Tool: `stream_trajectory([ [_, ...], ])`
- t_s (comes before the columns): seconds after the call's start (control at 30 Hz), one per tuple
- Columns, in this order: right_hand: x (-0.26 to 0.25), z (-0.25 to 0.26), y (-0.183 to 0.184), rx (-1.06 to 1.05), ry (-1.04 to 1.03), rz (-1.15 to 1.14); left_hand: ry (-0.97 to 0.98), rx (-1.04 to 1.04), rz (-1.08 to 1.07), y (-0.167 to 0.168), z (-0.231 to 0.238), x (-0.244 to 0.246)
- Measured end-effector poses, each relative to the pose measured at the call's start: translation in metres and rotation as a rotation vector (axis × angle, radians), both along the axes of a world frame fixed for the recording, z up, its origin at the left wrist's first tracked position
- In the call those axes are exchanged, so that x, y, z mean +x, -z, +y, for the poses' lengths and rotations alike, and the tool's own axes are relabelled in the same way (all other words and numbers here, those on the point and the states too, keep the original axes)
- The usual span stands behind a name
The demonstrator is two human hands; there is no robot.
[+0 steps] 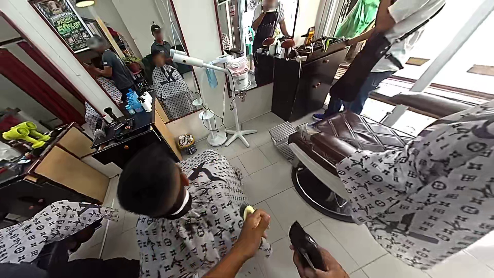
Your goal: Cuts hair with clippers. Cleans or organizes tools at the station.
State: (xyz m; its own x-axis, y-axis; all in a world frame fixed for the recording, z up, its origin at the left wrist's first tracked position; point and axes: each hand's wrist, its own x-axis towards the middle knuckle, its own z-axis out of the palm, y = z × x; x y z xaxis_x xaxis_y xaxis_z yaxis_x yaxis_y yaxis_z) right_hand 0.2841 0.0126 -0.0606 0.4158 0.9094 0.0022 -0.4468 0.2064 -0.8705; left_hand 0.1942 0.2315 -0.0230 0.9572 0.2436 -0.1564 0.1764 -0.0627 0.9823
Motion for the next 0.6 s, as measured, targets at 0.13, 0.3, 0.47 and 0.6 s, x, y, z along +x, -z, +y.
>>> stream_trajectory([
  [0.13, 0.069, 0.016, -0.043, -0.376, 0.197, -0.507, -0.108, -0.302, 0.041, -0.013, -0.066, 0.067],
  [0.3, 0.210, 0.043, -0.048, -0.087, 0.426, -0.948, -0.151, -0.842, -0.250, -0.007, -0.031, 0.160],
  [0.47, 0.329, 0.127, -0.023, -0.407, 0.016, -1.357, 0.127, -0.967, -0.242, 0.005, 0.037, 0.254],
  [0.6, 0.410, 0.201, -0.025, -0.150, 0.155, -1.123, -0.263, -0.334, -0.302, -0.015, 0.118, 0.355],
])
